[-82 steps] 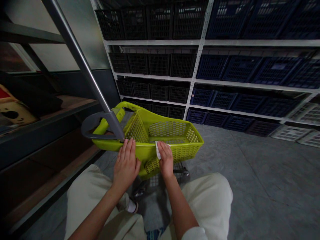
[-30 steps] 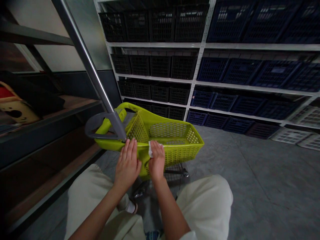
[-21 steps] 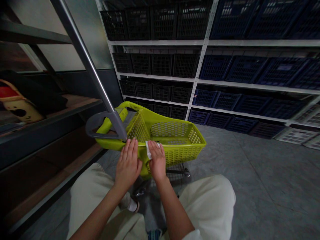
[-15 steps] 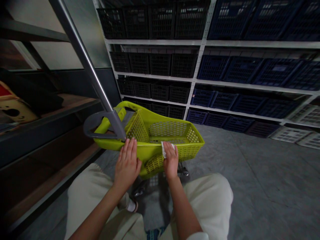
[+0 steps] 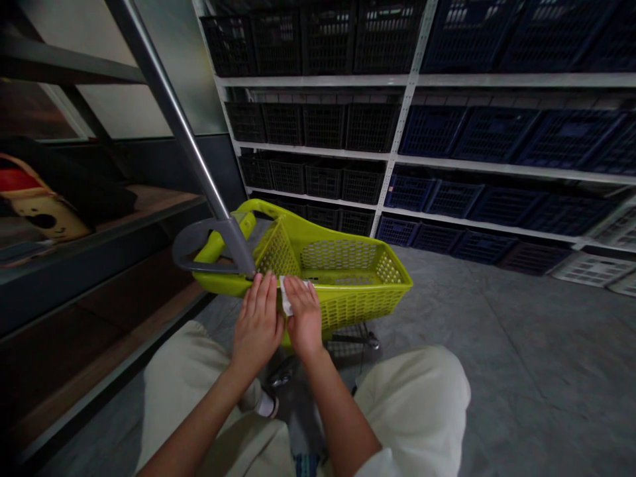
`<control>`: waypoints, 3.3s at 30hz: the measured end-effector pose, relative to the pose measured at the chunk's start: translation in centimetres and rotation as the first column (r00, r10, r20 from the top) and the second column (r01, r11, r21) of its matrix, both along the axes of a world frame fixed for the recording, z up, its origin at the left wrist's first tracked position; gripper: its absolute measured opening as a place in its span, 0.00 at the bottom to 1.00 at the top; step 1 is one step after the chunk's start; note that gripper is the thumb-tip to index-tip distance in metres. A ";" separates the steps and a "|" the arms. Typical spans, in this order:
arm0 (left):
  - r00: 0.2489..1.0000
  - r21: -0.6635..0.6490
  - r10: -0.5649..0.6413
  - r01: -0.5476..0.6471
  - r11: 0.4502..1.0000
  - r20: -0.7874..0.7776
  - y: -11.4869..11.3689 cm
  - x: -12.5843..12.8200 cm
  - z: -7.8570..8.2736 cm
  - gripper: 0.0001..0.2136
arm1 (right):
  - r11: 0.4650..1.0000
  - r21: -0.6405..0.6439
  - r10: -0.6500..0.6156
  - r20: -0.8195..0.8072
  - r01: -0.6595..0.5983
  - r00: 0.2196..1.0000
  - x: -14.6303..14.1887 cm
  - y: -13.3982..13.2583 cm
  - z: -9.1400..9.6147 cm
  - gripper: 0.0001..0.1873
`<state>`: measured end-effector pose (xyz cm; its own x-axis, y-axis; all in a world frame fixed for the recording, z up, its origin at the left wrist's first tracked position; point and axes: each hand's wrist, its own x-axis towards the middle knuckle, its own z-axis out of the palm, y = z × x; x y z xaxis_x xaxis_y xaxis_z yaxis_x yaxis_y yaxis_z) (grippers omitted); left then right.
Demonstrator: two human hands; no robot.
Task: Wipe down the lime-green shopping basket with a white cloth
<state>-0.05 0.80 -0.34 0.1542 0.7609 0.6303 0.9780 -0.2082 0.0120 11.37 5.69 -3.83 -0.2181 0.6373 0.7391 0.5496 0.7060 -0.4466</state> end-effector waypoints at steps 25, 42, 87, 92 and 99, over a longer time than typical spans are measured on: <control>1.000 -0.012 0.003 -0.003 1.000 0.015 0.0 0.0 0.1 0.36 | 0.991 -0.058 -0.115 0.040 0.117 0.993 3.8 0.9 -1.0 0.44; 1.000 -0.012 0.005 -0.005 1.000 0.003 0.8 -1.2 0.3 0.38 | 0.983 -0.058 -0.177 -0.040 0.174 0.983 4.7 1.3 -3.1 0.45; 0.998 -0.012 0.039 -0.039 0.999 0.059 0.2 -2.4 0.5 0.38 | 0.971 -0.024 -0.239 0.004 0.239 0.971 5.2 0.7 -3.2 0.42; 0.998 0.014 0.023 -0.024 1.000 0.061 0.5 -2.3 0.2 0.36 | 0.996 -0.024 -0.092 -0.014 0.091 0.996 -1.4 0.4 -0.5 0.42; 0.999 0.031 0.025 -0.026 0.999 0.046 0.6 -2.7 -0.2 0.35 | 1.000 -0.013 0.006 0.022 -0.005 1.000 -2.7 0.1 0.4 0.40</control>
